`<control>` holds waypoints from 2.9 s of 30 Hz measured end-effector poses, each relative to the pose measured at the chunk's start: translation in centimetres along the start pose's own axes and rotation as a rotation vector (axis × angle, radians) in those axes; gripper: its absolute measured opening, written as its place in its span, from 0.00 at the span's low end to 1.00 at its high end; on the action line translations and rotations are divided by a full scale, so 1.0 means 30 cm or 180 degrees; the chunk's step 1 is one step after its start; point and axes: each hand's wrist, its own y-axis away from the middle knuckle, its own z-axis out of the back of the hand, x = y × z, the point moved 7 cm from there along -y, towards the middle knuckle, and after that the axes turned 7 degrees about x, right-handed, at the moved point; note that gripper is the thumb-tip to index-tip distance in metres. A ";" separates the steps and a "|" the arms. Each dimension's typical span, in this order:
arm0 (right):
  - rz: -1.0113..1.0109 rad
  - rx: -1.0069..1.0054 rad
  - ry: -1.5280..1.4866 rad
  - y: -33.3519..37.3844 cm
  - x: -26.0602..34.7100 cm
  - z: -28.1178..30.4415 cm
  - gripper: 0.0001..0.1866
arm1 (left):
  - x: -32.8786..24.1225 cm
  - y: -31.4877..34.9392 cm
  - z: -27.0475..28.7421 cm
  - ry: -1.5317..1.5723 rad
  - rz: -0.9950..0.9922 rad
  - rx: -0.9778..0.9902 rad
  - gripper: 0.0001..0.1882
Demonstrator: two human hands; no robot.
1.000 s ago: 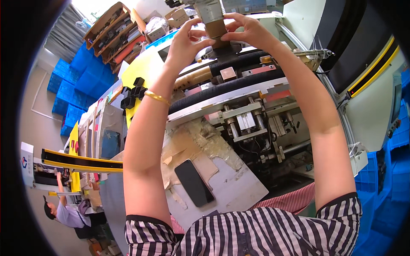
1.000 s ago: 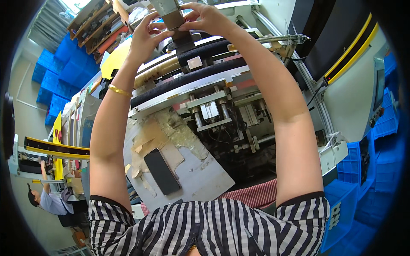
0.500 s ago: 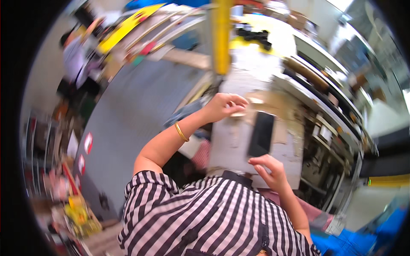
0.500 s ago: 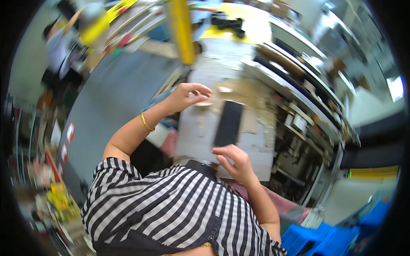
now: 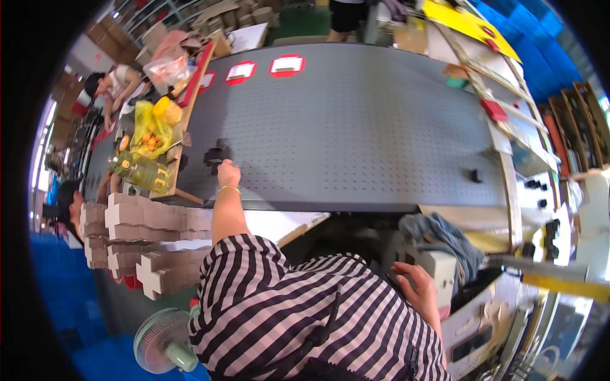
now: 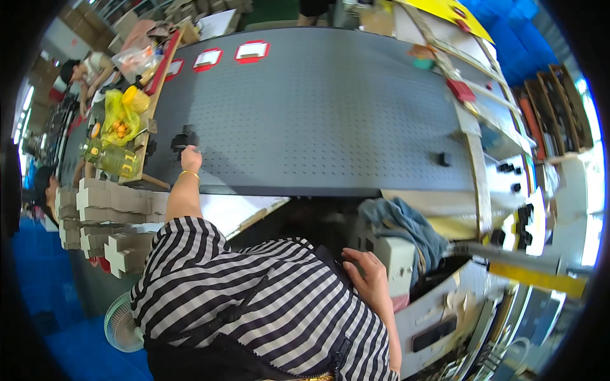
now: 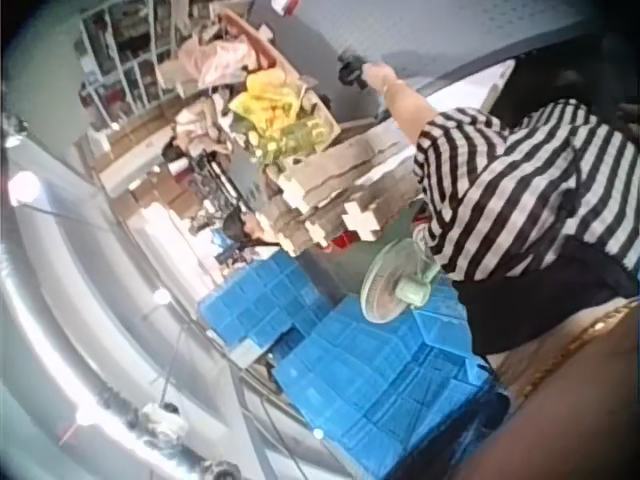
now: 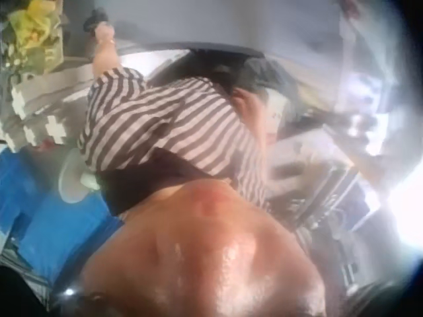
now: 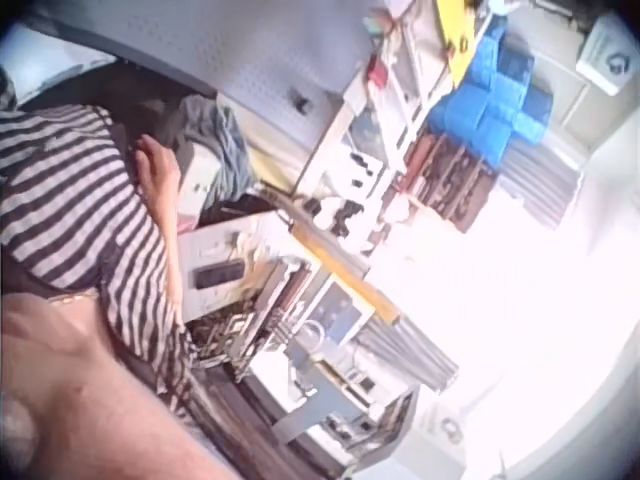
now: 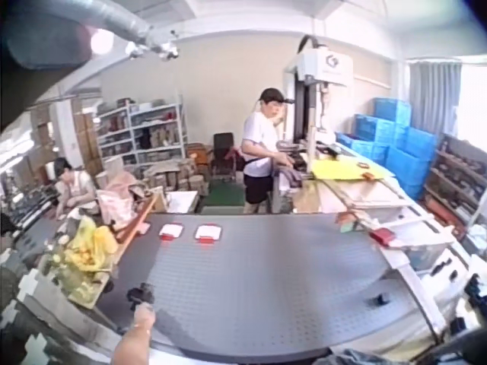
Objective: Feeding cardboard components into an industrial manufacturing machine for processing.
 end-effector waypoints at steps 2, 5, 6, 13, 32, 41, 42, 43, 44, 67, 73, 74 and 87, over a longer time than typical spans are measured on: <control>0.0083 0.0215 0.0294 -0.135 0.054 -0.014 0.16 | 0.029 -0.028 0.052 -0.0181 0.0308 0.0068 0.20; 0.0314 0.0564 0.0463 -0.276 0.114 -0.046 0.17 | 0.043 -0.078 0.068 -0.0346 0.0184 0.0113 0.21; 0.0324 0.0603 0.0458 -0.307 0.128 -0.052 0.17 | 0.040 -0.096 0.069 -0.0502 0.0020 -0.0022 0.21; 0.0325 0.0842 0.0676 -0.317 0.130 -0.119 0.16 | -0.026 -0.183 0.026 -0.0797 -0.0161 0.0241 0.07; -0.0094 -0.2857 0.1015 0.901 -0.035 0.236 0.18 | -1.419 2.245 0.550 0.2070 -0.8028 0.3627 0.08; -0.0283 -0.3836 -0.0495 1.504 -0.225 0.197 0.21 | -1.389 2.914 0.613 0.1058 -0.8307 0.5011 0.07; -0.0311 -0.3955 -0.0516 1.544 -0.242 0.208 0.21 | -1.397 2.959 0.578 0.0748 -0.8280 0.5186 0.09; -0.0353 -0.4156 -0.0257 1.592 -0.244 0.225 0.22 | -1.410 3.001 0.545 0.0591 -0.8369 0.5034 0.10; -0.0395 -0.4341 0.0007 1.635 -0.248 0.246 0.24 | -1.423 3.045 0.511 0.0445 -0.8450 0.4864 0.12; -0.1024 -0.4404 0.1658 2.239 -0.637 1.244 0.30 | -2.202 3.990 0.297 0.2017 -0.7724 0.4708 0.43; -0.0233 -0.5688 0.0388 1.988 -0.465 0.803 0.17 | -1.983 3.588 0.352 0.2852 -0.8231 0.3030 0.48; -0.0289 -0.5192 0.1185 1.891 -0.459 0.698 0.16 | -1.922 3.509 0.355 0.2454 -0.8146 0.3456 0.40; -0.2352 -0.3729 0.1314 1.091 -0.442 0.172 0.44 | -1.456 1.046 -0.294 0.2316 -0.3471 0.2870 0.11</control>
